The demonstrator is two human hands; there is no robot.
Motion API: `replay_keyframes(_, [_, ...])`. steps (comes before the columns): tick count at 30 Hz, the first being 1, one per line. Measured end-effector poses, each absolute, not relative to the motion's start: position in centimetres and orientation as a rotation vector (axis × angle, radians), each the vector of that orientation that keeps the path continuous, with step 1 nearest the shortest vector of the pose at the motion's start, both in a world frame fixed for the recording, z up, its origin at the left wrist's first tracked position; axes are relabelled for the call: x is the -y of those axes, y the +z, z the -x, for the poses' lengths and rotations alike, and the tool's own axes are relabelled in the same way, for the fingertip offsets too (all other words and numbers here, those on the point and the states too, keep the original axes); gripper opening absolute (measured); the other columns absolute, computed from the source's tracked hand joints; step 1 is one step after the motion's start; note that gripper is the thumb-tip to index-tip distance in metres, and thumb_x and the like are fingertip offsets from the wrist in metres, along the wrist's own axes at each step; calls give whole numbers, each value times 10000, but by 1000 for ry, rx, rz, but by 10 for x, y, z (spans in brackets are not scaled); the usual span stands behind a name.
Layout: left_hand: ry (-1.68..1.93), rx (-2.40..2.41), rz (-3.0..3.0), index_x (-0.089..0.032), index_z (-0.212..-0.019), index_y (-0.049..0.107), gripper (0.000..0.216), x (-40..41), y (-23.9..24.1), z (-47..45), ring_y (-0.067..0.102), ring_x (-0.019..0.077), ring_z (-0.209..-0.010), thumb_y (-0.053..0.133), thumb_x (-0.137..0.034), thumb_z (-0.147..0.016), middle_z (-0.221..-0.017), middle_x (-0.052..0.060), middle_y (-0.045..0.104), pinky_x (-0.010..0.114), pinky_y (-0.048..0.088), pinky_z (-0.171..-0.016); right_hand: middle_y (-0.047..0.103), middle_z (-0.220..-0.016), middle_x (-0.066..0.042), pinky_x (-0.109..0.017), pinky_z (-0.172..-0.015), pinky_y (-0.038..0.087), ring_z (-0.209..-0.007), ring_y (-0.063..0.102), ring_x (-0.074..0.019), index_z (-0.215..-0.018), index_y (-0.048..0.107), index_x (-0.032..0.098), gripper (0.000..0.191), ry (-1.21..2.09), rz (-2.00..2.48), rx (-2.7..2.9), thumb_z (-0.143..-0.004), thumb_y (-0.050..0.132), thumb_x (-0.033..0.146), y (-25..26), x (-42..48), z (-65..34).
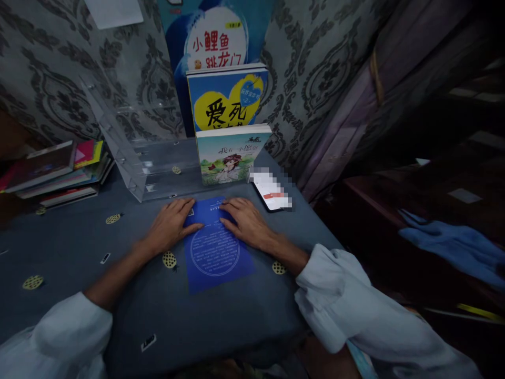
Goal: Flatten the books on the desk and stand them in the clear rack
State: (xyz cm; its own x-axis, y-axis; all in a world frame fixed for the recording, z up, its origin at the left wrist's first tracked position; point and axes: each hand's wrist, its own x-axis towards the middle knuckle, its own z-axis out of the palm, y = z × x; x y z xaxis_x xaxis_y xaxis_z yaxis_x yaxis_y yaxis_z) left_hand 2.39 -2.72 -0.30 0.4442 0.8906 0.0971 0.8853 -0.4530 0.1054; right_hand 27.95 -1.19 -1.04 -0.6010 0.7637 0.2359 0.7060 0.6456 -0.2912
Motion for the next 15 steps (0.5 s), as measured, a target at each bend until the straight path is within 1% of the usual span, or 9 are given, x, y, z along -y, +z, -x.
replay_keyframes(1, [211,-1657,-2635,-125,-1470,455,773,25,0,-24,524,351,-1270,421,-703,-958,-1387,197,566,485,432,-1025,683,-1199,-159,-469,-1012,460,-1150,597,-297,-1168,669,130,268,237,1180,2510,-985,566,297,-9,12,-280])
replay_keyframes(3, [197,-1700,-2639,-126,-1401,511,773,22,6,-25,553,341,-1137,463,-732,-924,-1232,172,603,459,458,-932,681,-1021,-121,-412,-896,477,-998,598,-269,-1015,682,145,157,238,1191,2477,-970,588,262,-7,11,-280])
replay_keyframes(6, [195,-1733,-2624,-162,-1283,575,727,18,10,-26,550,314,-1038,506,-765,-883,-1118,127,597,421,459,-858,633,-892,-77,-361,-810,446,-892,561,-238,-872,651,169,95,241,1189,2444,-945,622,223,-7,10,-281])
replay_keyframes(9, [220,-1744,-2584,-177,-1195,598,685,13,11,-25,560,301,-1006,546,-772,-858,-1070,106,598,403,458,-830,604,-850,-56,-344,-771,426,-847,536,-223,-808,621,182,128,262,1181,2439,-930,644,210,-8,9,-282])
replay_keyframes(15, [212,-1772,-2437,-177,-1201,563,670,12,15,-26,607,316,-1021,626,-733,-832,-1104,112,633,410,472,-829,613,-873,-64,-356,-784,442,-871,540,-234,-839,630,181,88,274,1152,2445,-923,652,193,-10,8,-284])
